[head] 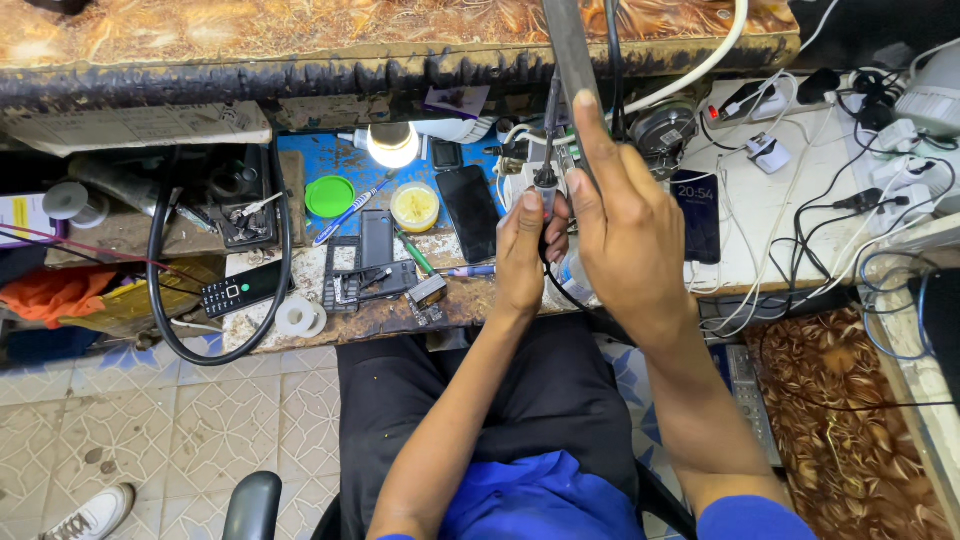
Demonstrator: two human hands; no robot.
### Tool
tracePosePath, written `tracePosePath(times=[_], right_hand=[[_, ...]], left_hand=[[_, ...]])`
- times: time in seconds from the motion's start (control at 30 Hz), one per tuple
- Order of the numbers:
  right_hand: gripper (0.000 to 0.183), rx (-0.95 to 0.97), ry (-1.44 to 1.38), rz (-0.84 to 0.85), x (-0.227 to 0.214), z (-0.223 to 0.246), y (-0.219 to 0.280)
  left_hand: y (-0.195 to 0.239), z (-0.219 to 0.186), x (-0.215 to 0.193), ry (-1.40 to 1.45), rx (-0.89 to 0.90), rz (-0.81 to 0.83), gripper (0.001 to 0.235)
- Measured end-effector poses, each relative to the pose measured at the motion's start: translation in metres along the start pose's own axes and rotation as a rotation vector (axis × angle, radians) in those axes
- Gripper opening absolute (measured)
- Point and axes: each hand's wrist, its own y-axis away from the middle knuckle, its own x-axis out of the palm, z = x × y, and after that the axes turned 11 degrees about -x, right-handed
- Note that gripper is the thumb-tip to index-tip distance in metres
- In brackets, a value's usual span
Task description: The person sits in a chair and solders a small circuit board resting on their lap. They use a soldering iron in their right hand and feed solder wire with their left hand, occasionally wiping the iron tip on a cloth. The person also uses tweezers to adjust components on the board.
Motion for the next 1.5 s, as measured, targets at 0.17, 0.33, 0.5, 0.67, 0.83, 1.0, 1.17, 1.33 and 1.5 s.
tracePosePath(times=[0.17,0.33,0.5,0.67,0.83,1.0,1.17,1.33,1.5], right_hand=[[0.048,-0.056,-0.104,-0.097,-0.018,0.019,0.018],[0.051,0.05,-0.062,0.019,-0.009,0.022,0.057],[0.057,0.011,0.034,0.029,0.003,0.006,0.017],[0.05,-0.11,-0.243,0.05,-0.029,-0.006,-0.016],[0.048,-0.103,-0.261,-0.007,-0.041,0.009,0.015],[0.05,0.001,-0.077,0.047,-0.022,0.01,0.054],[0.056,-0.043,0.04,0.068,-0.012,-0.007,0.013],[0.057,-0.026,0.056,0.134,-0.04,-0.011,-0.037],[0.051,-0.08,-0.145,0.073,-0.077,0.008,-0.03]], left_hand=[[0.0,0.0,-0.001,0.064,-0.042,0.037,0.045],[0.001,-0.004,0.0,0.089,-0.059,0.058,0.045],[0.0,-0.007,-0.004,0.165,-0.035,0.156,0.041],[-0.006,-0.011,-0.015,0.162,-0.13,0.205,0.044],[-0.008,-0.012,-0.019,0.189,-0.133,0.245,0.044],[-0.008,-0.015,-0.018,0.142,-0.136,0.22,0.047],[-0.003,-0.016,-0.015,0.082,-0.088,0.188,0.045],[-0.001,-0.012,-0.018,0.054,-0.08,0.145,0.045],[0.0,-0.012,-0.019,-0.057,-0.023,0.08,0.042]])
